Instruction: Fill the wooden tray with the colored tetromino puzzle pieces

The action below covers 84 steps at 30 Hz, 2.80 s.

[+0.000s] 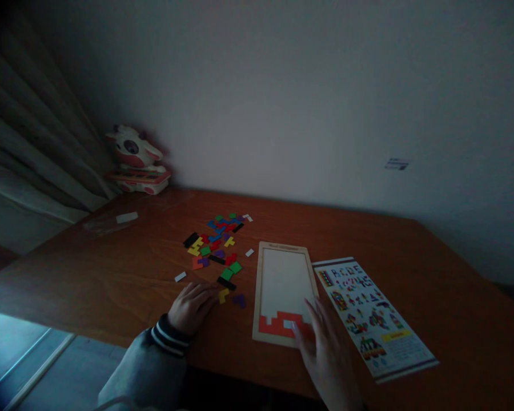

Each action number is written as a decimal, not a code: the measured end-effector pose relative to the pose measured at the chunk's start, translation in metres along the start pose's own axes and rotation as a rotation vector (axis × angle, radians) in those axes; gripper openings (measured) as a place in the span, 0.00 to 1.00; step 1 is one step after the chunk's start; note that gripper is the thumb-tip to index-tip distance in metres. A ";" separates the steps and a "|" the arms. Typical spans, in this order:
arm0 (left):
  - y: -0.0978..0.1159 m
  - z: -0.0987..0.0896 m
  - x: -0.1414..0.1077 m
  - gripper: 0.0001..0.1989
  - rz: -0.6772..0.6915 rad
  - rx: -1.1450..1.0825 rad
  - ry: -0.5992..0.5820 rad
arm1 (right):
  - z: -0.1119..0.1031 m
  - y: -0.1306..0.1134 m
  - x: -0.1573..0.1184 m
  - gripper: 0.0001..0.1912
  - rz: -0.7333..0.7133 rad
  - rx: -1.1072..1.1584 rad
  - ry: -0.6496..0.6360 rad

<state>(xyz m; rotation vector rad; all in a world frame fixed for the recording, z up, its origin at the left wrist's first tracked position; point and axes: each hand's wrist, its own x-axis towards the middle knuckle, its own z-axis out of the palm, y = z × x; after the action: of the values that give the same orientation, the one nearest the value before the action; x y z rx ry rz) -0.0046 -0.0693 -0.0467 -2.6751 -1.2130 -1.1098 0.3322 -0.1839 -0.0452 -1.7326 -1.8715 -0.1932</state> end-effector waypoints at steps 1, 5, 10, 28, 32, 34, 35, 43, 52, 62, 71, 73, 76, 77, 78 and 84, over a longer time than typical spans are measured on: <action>0.000 -0.001 0.001 0.10 0.006 -0.003 -0.003 | 0.001 0.005 -0.004 0.31 0.002 -0.014 0.007; 0.002 -0.004 0.004 0.11 0.025 -0.002 -0.006 | 0.010 0.005 -0.009 0.30 -0.005 -0.051 0.012; 0.003 -0.004 0.004 0.09 0.008 -0.010 -0.002 | 0.020 -0.013 -0.002 0.28 0.045 -0.084 -0.012; 0.005 -0.007 0.006 0.10 0.071 -0.028 -0.061 | 0.016 -0.022 -0.003 0.30 0.123 0.041 0.088; 0.009 -0.007 0.008 0.09 0.062 -0.055 -0.031 | 0.015 -0.021 -0.003 0.30 0.127 0.069 0.094; 0.010 -0.010 0.008 0.09 0.053 -0.075 0.012 | 0.015 -0.020 -0.003 0.29 0.133 0.089 0.095; 0.009 -0.011 0.008 0.08 0.043 -0.077 0.044 | 0.016 -0.019 -0.003 0.29 0.138 0.098 0.097; -0.001 -0.019 -0.006 0.08 -0.012 0.098 0.094 | 0.015 -0.017 -0.004 0.29 0.131 0.121 0.128; 0.009 -0.016 -0.006 0.10 -0.049 0.137 0.053 | 0.015 -0.017 -0.004 0.29 0.164 0.125 0.102; 0.014 -0.017 -0.006 0.09 -0.026 0.037 0.072 | 0.012 -0.019 -0.002 0.27 0.197 0.174 0.121; 0.032 -0.009 0.001 0.07 0.022 0.013 0.099 | 0.009 -0.028 -0.003 0.23 0.152 0.178 0.180; 0.033 -0.008 0.001 0.07 0.001 0.058 0.109 | 0.008 -0.030 -0.003 0.22 0.144 0.192 0.180; 0.036 -0.010 -0.002 0.06 -0.036 0.096 0.150 | 0.007 -0.029 -0.004 0.21 0.163 0.212 0.185; 0.038 -0.011 -0.004 0.06 -0.061 0.110 0.166 | 0.007 -0.029 -0.004 0.21 0.167 0.216 0.184; 0.039 -0.012 -0.006 0.06 -0.089 0.125 0.177 | 0.007 -0.028 -0.004 0.22 0.168 0.217 0.180; 0.048 -0.010 -0.015 0.08 -0.183 0.209 0.176 | 0.008 -0.027 -0.005 0.22 0.151 0.215 0.186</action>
<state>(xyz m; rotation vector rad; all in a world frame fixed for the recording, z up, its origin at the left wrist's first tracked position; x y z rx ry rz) 0.0145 -0.1159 -0.0357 -2.3011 -1.4718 -1.1383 0.3040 -0.1881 -0.0471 -1.6403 -1.5622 -0.0875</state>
